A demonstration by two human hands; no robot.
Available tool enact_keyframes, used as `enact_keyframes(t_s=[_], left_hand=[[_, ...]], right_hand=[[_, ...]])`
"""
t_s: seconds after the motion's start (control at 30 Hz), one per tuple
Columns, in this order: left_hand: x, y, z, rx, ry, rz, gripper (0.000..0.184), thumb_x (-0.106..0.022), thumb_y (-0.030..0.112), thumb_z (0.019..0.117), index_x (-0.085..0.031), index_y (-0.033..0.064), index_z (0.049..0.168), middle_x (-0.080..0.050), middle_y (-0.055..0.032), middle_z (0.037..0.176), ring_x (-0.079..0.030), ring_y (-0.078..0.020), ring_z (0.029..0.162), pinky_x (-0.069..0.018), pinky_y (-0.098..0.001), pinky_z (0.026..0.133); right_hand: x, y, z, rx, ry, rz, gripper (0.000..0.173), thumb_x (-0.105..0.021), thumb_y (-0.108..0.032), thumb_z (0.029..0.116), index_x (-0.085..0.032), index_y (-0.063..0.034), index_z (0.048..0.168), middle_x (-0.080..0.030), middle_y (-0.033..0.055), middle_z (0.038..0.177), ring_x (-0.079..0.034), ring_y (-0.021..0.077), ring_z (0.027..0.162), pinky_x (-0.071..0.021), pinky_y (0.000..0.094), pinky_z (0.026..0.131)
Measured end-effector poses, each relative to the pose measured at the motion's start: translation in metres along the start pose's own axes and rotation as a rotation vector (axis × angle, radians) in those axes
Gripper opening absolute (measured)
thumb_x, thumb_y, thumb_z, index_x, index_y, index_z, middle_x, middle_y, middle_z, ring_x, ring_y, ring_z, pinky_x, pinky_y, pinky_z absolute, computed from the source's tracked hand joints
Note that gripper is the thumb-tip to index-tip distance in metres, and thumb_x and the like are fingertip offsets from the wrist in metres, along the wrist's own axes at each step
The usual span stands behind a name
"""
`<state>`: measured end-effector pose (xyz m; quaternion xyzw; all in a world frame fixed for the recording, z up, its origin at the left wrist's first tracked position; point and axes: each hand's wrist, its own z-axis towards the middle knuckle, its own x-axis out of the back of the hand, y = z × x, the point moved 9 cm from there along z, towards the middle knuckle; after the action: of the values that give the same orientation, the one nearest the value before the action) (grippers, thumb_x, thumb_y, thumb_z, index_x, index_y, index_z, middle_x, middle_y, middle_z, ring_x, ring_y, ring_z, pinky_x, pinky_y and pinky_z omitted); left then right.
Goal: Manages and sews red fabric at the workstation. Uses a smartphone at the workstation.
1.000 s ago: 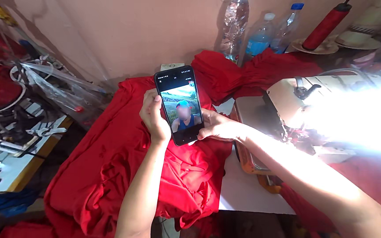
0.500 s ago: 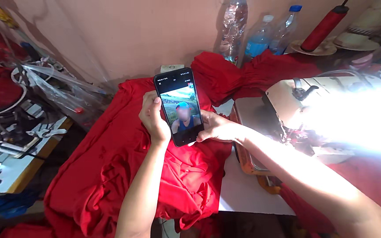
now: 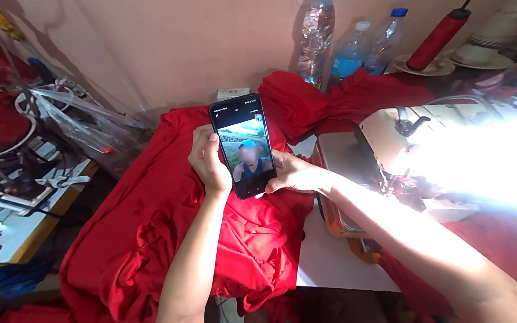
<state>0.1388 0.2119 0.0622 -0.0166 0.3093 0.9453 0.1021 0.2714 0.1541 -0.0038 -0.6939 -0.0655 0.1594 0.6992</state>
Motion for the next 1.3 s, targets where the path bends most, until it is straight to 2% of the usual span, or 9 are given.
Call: enact_keyframes(t_s=[0.17,0.3,0.43,0.6,0.83,0.97,1.1,1.2,1.3], left_hand=[[0.0,-0.002,-0.001,0.008,0.01,0.005,0.034,-0.038,0.018,0.104,-0.068,0.0082,0.093,-0.065,0.0039,0.109,-0.06,-0.0055,0.109,-0.0495,-0.0241,0.094],[0.001,-0.011,-0.002,-0.015,-0.025,-0.022,0.037,-0.037,0.019,0.1029,-0.069,0.0032,0.094,-0.065,-0.0044,0.11,-0.059,-0.0141,0.111,-0.0486,-0.0309,0.096],[0.0,-0.003,-0.001,-0.011,0.006,0.026,0.034,-0.037,0.018,0.1042,-0.067,0.007,0.092,-0.065,0.0033,0.107,-0.059,-0.0057,0.109,-0.0479,-0.0248,0.096],[0.0,-0.002,-0.001,-0.019,0.019,0.034,0.034,-0.037,0.014,0.1029,-0.068,0.0056,0.091,-0.066,0.0028,0.106,-0.06,-0.0062,0.109,-0.0477,-0.0253,0.096],[0.0,-0.002,-0.001,-0.005,0.003,0.04,0.035,-0.036,0.015,0.1034,-0.067,0.0044,0.091,-0.065,0.002,0.107,-0.059,-0.0063,0.11,-0.047,-0.0257,0.098],[0.0,-0.008,-0.002,0.012,-0.001,0.009,0.035,-0.036,0.016,0.1035,-0.068,0.0061,0.094,-0.065,0.0018,0.107,-0.061,-0.0076,0.107,-0.0507,-0.0258,0.094],[0.0,-0.014,-0.002,0.02,-0.022,-0.01,0.037,-0.035,0.015,0.1025,-0.069,0.0009,0.098,-0.065,-0.0054,0.11,-0.06,-0.0146,0.109,-0.0492,-0.0309,0.096],[0.0,-0.008,-0.001,0.021,-0.002,0.007,0.035,-0.036,0.016,0.104,-0.069,0.0058,0.097,-0.066,0.0017,0.108,-0.062,-0.0076,0.107,-0.0508,-0.0265,0.094],[-0.001,-0.006,-0.001,0.021,0.001,0.005,0.035,-0.036,0.015,0.1038,-0.069,0.0053,0.096,-0.065,0.0022,0.108,-0.061,-0.0068,0.107,-0.0504,-0.0259,0.094]], right_hand=[[0.003,0.003,0.001,-0.005,-0.004,-0.053,0.061,-0.06,0.021,0.0801,-0.047,-0.0044,0.134,-0.07,0.0054,0.113,-0.072,0.0121,0.095,-0.0623,0.0279,0.082],[0.002,0.002,0.001,0.006,-0.003,-0.078,0.061,-0.061,0.021,0.0792,-0.048,-0.0044,0.133,-0.07,0.0045,0.112,-0.072,0.0111,0.095,-0.0622,0.0277,0.083],[0.0,0.0,0.0,0.019,0.005,-0.068,0.064,-0.06,0.021,0.0781,-0.047,-0.0024,0.135,-0.07,0.0052,0.111,-0.072,0.0102,0.094,-0.0618,0.0266,0.082],[0.0,-0.001,0.0,0.01,0.012,-0.103,0.063,-0.06,0.021,0.0786,-0.046,-0.0024,0.135,-0.07,0.0047,0.107,-0.071,0.0085,0.089,-0.0613,0.0242,0.079],[0.001,0.0,0.0,0.001,0.011,-0.091,0.063,-0.059,0.022,0.0786,-0.046,-0.0022,0.136,-0.069,0.006,0.111,-0.072,0.0103,0.093,-0.062,0.026,0.08],[0.002,0.002,0.0,0.006,-0.001,-0.061,0.066,-0.057,0.021,0.0785,-0.044,-0.0037,0.138,-0.07,0.0044,0.113,-0.072,0.0106,0.095,-0.0627,0.0269,0.08],[0.005,0.006,0.002,-0.022,-0.002,-0.07,0.063,-0.057,0.019,0.0789,-0.045,-0.0058,0.135,-0.071,0.0045,0.112,-0.073,0.0121,0.095,-0.0624,0.0273,0.082],[0.004,0.005,0.0,-0.021,-0.001,-0.062,0.064,-0.057,0.02,0.0788,-0.045,-0.0056,0.137,-0.071,0.0046,0.112,-0.073,0.0114,0.095,-0.0622,0.0268,0.082],[0.0,0.002,0.0,0.008,-0.018,-0.036,0.067,-0.056,0.022,0.0782,-0.043,-0.0038,0.139,-0.07,0.0048,0.112,-0.072,0.0106,0.093,-0.0622,0.0265,0.08]])
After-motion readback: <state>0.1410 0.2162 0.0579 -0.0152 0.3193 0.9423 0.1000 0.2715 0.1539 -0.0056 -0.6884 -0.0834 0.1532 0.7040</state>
